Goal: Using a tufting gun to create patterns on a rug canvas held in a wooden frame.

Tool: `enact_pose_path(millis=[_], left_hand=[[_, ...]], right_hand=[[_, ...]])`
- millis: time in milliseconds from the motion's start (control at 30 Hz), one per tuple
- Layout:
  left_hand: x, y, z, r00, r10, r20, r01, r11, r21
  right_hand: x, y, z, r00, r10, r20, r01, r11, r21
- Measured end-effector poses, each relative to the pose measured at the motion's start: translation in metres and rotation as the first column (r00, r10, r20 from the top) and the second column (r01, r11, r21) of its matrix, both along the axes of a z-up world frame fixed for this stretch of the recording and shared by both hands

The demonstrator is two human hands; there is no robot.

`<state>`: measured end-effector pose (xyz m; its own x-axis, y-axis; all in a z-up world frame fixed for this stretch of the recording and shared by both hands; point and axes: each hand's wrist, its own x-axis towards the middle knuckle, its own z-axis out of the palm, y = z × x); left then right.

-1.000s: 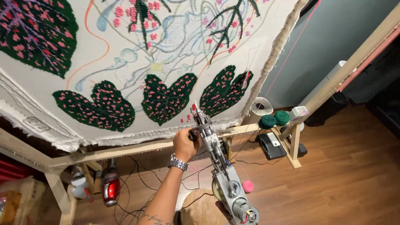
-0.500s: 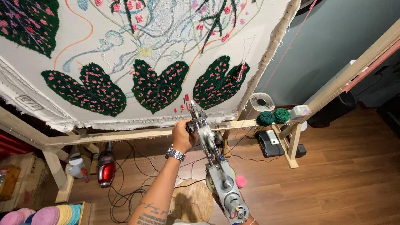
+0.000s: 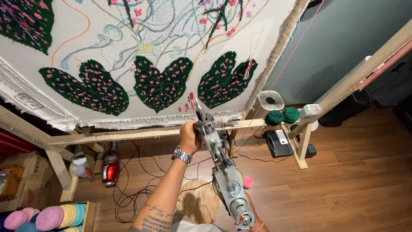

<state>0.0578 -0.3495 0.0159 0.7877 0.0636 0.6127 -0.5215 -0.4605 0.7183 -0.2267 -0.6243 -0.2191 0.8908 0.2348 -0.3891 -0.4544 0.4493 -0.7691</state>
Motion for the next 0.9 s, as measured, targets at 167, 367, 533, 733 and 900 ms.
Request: enact_pose_path(millis=[167,367,533,733,900], left_hand=[[0.008,0.001,0.003,0.997,-0.027,-0.068,0.025,0.999,-0.033],[0.033,0.008,-0.017,0.996,-0.073,-0.051,0.071,0.997,-0.035],[0.054,0.019,-0.011,0.991,-0.055,-0.125,0.054,0.998,-0.013],[0.109,0.038,-0.017,0.932,0.156,-0.328,-0.155,0.987,0.027],[0.167,0.057,-0.077,0.961,-0.025,-0.275,-0.017,0.989,-0.147]], right_hand=[[0.097,-0.010,-0.036,0.999,-0.026,-0.033,0.028,0.999,0.045],[0.108,0.000,-0.027,0.981,-0.040,0.191,0.054,0.996,-0.070],[0.133,0.061,0.086,0.958,-0.240,-0.157,0.266,0.948,0.174],[0.161,0.117,0.174,0.829,0.509,0.233,0.012,0.399,-0.917],[0.184,0.168,0.227,0.902,0.251,0.350,-0.035,0.853,-0.520]])
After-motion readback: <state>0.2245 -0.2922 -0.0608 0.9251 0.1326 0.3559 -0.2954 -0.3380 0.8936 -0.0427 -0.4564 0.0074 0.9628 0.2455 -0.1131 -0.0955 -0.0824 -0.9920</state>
